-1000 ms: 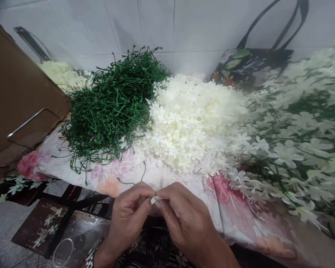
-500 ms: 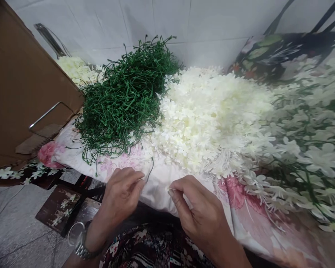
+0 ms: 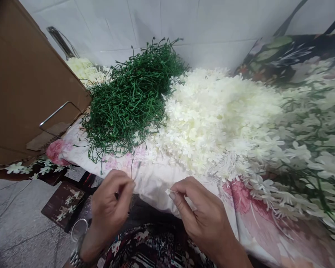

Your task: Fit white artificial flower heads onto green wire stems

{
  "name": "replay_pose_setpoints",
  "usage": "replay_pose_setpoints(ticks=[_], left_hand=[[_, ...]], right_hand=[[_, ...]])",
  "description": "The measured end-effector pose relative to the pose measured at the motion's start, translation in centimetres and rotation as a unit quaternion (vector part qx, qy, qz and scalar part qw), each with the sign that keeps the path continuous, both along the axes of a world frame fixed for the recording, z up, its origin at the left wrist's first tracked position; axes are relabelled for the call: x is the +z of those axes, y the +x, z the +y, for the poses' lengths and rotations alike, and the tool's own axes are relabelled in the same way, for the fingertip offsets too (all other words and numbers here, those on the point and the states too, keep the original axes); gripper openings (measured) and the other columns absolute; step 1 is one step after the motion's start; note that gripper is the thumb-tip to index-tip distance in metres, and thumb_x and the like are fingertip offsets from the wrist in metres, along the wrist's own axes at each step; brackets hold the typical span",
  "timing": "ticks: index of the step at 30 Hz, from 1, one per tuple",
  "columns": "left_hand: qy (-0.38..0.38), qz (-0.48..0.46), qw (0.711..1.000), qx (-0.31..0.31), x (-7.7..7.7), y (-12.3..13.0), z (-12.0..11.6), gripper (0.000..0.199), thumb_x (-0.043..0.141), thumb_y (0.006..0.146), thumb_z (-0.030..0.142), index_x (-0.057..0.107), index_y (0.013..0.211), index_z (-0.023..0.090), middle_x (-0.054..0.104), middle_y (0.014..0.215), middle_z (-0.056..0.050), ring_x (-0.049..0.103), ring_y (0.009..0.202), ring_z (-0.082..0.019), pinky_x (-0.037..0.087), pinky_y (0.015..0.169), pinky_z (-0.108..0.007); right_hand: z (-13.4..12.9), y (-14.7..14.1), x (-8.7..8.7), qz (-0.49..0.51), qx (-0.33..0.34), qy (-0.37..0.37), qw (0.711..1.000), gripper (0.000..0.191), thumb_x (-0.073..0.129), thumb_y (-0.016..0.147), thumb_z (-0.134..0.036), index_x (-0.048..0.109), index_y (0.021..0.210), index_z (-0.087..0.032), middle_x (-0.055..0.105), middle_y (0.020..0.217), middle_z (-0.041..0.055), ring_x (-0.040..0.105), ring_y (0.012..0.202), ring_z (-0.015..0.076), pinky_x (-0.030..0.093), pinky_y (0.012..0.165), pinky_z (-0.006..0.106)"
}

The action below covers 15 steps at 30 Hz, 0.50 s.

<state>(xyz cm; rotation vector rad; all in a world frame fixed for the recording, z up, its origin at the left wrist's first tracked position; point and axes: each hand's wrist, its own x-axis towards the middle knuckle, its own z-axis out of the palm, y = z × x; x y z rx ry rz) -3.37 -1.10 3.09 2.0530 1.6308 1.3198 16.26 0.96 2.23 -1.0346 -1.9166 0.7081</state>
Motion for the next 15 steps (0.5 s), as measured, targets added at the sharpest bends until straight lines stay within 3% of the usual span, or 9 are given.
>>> replay_pose_setpoints(ticks=[3, 6, 8, 11, 13, 15], left_hand=[[-0.009, -0.253, 0.967, -0.032, 0.5, -0.5, -1.0, 0.011, 0.052, 0.085, 0.012, 0.058, 0.077, 0.017, 0.049, 0.071, 0.0, 0.048, 0.064, -0.012, 0.039, 0.055, -0.024], [-0.08, -0.461, 0.879, -0.095, 0.6, -0.1, -1.5, 0.015, 0.056, 0.085, 0.025, 0.06, 0.074, 0.017, 0.047, 0.072, 0.001, 0.044, 0.053, -0.008, 0.036, 0.049, -0.022], [-0.115, -0.522, 0.836, -0.122, 0.5, 0.5, -1.5, 0.016, 0.06, 0.083, 0.028, 0.062, 0.072, 0.016, 0.047, 0.072, 0.001, 0.044, 0.05, -0.006, 0.034, 0.047, -0.021], [-0.15, -0.559, 0.801, -0.152, -0.1, 1.6, -1.7, 0.016, 0.063, 0.081, 0.029, 0.063, 0.072, 0.015, 0.047, 0.072, 0.001, 0.045, 0.05, -0.005, 0.033, 0.047, -0.02], [-0.177, -0.577, 0.779, -0.172, -0.5, 2.3, -1.7, 0.017, 0.063, 0.081, 0.029, 0.062, 0.071, 0.015, 0.047, 0.071, 0.002, 0.045, 0.049, -0.004, 0.033, 0.047, -0.019], [-0.207, -0.591, 0.757, -0.188, -0.9, 2.8, -1.7, 0.017, 0.064, 0.08, 0.029, 0.062, 0.07, 0.015, 0.047, 0.07, 0.003, 0.045, 0.049, -0.004, 0.034, 0.048, -0.019]], right_hand=[[0.1, -0.5, 0.5, 0.077, 0.028, -0.066, 0.994, 0.008, 0.054, 0.086, -0.016, 0.057, 0.08, -0.021, 0.056, 0.068, -0.0019, 0.054, 0.061, 0.0087, 0.043, 0.055, 0.018], [0.2, -1.0, 0.8, 0.166, 0.07, -0.142, 0.973, 0.006, 0.058, 0.084, -0.02, 0.06, 0.078, -0.021, 0.061, 0.075, -0.0003, 0.059, 0.068, 0.0096, 0.047, 0.059, 0.017], [0.2, -1.2, 0.8, 0.212, 0.068, -0.174, 0.959, 0.006, 0.061, 0.083, -0.022, 0.062, 0.077, -0.021, 0.064, 0.085, 0.0015, 0.062, 0.077, 0.0106, 0.049, 0.063, 0.017], [0.1, -1.2, 0.7, 0.239, 0.049, -0.198, 0.949, 0.008, 0.063, 0.082, -0.024, 0.063, 0.075, -0.02, 0.063, 0.102, 0.0037, 0.062, 0.078, 0.0096, 0.05, 0.063, 0.016], [-0.1, -1.1, 0.7, 0.237, 0.058, -0.212, 0.946, 0.009, 0.062, 0.083, -0.025, 0.062, 0.076, -0.02, 0.064, 0.096, 0.0027, 0.061, 0.069, 0.0073, 0.05, 0.06, 0.016], [-0.4, -0.9, 0.7, 0.223, 0.062, -0.218, 0.948, 0.008, 0.06, 0.084, -0.025, 0.061, 0.078, -0.02, 0.063, 0.077, -0.0008, 0.057, 0.059, 0.0058, 0.048, 0.054, 0.014]])
